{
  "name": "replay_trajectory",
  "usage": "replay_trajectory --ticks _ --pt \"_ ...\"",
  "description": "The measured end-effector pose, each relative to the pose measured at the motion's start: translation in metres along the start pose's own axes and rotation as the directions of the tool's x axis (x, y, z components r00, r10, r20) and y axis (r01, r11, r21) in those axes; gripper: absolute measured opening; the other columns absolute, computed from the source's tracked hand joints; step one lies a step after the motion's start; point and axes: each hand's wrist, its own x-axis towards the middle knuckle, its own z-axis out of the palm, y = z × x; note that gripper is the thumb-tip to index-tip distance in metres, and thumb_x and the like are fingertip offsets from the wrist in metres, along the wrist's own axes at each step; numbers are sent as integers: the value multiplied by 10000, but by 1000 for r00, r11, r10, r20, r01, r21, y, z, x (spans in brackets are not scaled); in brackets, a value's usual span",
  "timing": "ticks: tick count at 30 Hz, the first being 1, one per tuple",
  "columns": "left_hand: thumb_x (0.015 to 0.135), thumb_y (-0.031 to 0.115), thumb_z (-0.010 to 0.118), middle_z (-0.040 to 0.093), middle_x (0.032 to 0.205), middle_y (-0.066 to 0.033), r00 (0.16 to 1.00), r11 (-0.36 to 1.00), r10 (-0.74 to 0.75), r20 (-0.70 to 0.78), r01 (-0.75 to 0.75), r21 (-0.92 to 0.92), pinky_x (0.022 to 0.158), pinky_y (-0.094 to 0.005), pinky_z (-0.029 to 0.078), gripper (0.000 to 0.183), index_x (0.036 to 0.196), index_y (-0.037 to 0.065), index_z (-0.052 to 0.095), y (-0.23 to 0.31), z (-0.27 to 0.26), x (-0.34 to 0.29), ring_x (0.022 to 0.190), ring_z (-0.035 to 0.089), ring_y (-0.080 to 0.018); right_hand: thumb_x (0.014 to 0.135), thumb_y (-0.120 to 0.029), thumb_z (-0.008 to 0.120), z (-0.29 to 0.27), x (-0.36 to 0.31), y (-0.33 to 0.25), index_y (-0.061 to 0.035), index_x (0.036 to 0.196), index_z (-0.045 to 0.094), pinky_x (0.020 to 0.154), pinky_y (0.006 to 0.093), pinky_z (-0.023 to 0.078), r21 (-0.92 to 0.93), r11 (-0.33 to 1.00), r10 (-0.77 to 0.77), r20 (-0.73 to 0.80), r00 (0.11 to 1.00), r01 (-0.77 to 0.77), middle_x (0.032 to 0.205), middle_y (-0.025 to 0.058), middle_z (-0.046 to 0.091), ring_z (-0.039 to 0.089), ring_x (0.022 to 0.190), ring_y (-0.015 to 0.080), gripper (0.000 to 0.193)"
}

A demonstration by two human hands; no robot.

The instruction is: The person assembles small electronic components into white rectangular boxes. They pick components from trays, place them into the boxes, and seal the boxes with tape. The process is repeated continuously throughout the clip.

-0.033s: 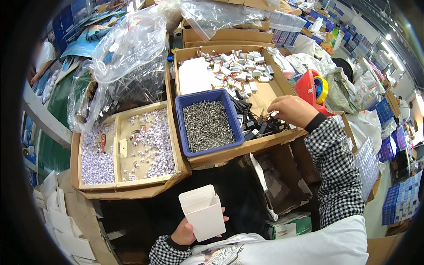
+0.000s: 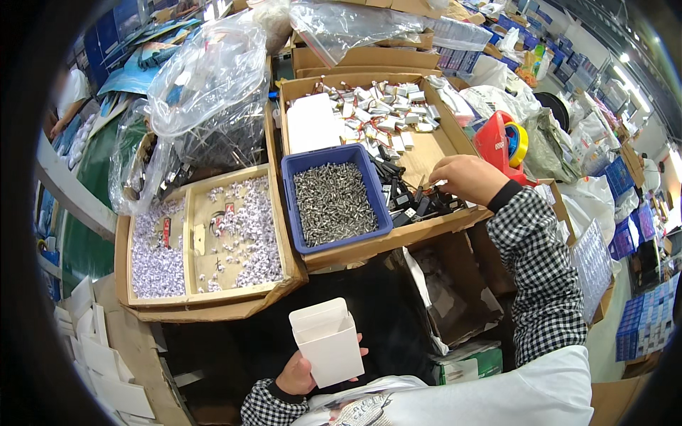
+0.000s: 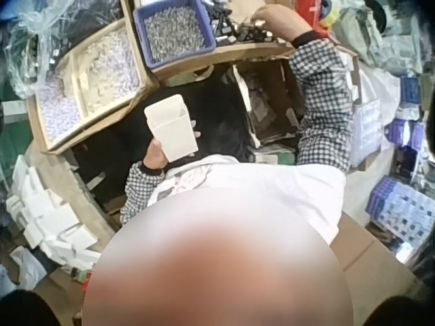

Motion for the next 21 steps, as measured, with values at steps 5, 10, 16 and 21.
replay_trajectory --ticks 5,10,16,21 --pt "752 551 707 384 1401 -217 999 988 47 -27 -42 148 900 -494 507 1019 1448 16 189 1 5 3 1250 446 -392 782 -165 643 -1 4 3 -64 918 655 766 411 491 -7 996 85 68 994 -85 882 126 655 631 860 317 170" --pt "774 429 731 403 1383 -223 998 990 49 -44 -43 134 905 -488 504 926 1431 18 225 2 6 3 1227 469 -392 803 -229 642 -7 5 0 1 878 641 664 373 509 298 907 336 -87 938 -297 740 134 653 649 701 291 241" --pt "808 301 707 405 1387 -212 999 991 24 -25 -21 129 932 -471 488 828 1428 20 236 2 9 7 1227 476 -370 792 -485 611 9 30 5 29 750 700 719 390 507 308 819 448 182 875 -483 745 194 664 652 726 319 523" --pt "838 134 671 416 1395 -203 988 920 151 -16 -135 368 918 -479 495 719 1424 55 261 -3 4 1 1237 470 -365 788 -392 648 15 37 7 36 752 692 472 333 439 355 855 353 136 926 -378 535 96 576 532 425 198 431"
